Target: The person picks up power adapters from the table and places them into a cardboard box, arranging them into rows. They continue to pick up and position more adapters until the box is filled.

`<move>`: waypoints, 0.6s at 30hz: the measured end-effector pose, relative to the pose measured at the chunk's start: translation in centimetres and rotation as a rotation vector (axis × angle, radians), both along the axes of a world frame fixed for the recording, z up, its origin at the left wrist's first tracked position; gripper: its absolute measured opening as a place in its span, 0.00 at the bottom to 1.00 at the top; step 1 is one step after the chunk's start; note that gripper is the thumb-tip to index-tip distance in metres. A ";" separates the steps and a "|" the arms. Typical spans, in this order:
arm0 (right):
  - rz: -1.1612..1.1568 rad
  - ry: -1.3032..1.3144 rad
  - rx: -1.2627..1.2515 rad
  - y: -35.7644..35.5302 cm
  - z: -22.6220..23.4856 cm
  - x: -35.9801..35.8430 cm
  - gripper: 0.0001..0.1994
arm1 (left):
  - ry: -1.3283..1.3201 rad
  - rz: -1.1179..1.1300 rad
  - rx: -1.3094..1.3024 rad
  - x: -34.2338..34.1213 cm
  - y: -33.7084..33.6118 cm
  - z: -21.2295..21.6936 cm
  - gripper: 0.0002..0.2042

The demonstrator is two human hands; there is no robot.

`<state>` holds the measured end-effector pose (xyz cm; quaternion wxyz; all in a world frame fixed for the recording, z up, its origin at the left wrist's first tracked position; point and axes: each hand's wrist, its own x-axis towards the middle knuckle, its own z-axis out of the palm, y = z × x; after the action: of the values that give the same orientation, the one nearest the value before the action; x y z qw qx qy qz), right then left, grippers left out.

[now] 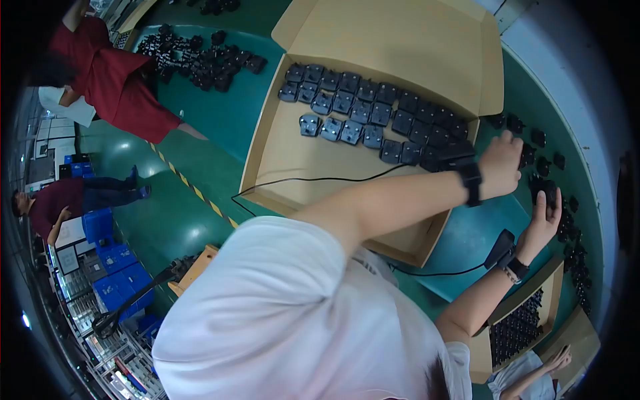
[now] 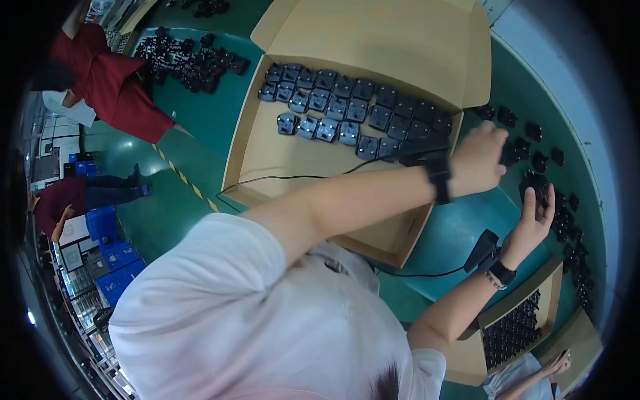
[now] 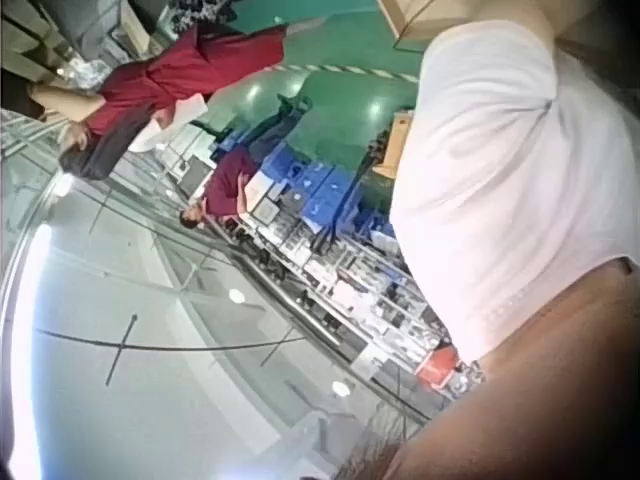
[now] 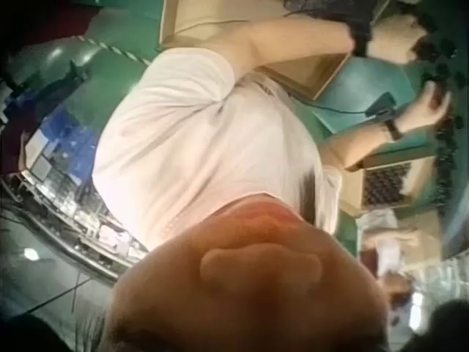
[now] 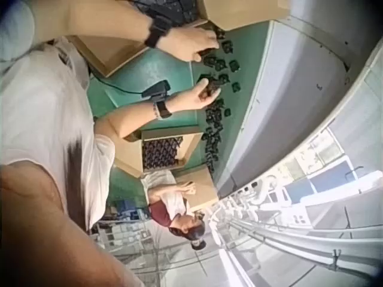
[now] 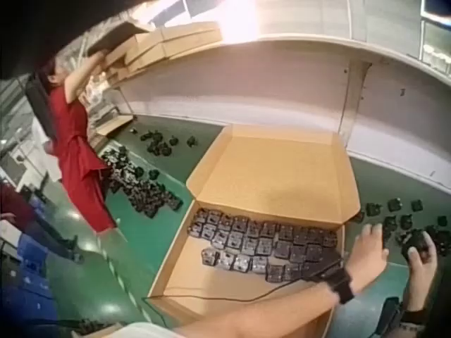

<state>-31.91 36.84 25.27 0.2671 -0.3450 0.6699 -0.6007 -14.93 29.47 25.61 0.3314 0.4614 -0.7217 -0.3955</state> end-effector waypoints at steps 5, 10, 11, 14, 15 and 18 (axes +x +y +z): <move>0.330 -0.133 -0.208 1.5 4.1 12.2 0.25 | -0.030 0.041 -0.233 20.0 5.9 2.0 0.25; 1.000 0.183 -0.080 0.6 -0.4 29.4 0.28 | -0.466 0.421 -0.061 37.7 9.0 1.0 0.21; 1.106 0.070 0.001 0.6 -1.6 32.6 0.27 | -0.462 0.414 -0.059 39.5 9.5 1.2 0.21; 1.234 0.048 0.062 1.2 -5.1 40.2 0.27 | -0.072 0.585 0.428 43.4 10.8 1.4 0.21; 1.270 0.149 0.034 1.0 -5.9 42.0 0.26 | -0.065 0.582 0.432 44.1 10.9 1.1 0.21; 1.247 0.098 0.146 0.1 -6.9 46.4 0.25 | 0.240 0.612 0.431 45.2 10.5 0.5 0.22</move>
<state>14.48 36.91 18.38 0.5591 -0.6787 0.3934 -0.2684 30.29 39.94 26.06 0.4115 0.6646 -0.4073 -0.4723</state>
